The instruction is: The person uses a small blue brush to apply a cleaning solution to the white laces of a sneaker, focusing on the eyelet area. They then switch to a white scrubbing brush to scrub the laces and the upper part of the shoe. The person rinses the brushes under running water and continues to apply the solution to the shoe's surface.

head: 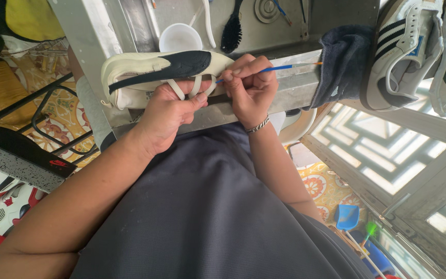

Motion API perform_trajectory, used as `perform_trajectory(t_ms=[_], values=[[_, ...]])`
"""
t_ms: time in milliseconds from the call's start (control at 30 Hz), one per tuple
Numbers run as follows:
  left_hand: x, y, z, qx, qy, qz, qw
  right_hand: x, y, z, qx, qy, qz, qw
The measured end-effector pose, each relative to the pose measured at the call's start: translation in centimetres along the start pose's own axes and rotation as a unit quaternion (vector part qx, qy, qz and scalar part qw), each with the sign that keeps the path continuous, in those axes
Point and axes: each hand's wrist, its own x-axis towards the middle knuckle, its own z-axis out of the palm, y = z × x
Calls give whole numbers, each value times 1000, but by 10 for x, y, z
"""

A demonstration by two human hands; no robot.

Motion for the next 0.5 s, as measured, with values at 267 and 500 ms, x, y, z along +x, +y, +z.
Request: perform_trajectory(t_ms=[267,500], values=[[0,1,-1,6,-2,0,1000,0,2,2,-6,-3,-15,1000],[-1,0,-1,7,-2,2,1000,0,1,1,-7,-3,-7,1000]])
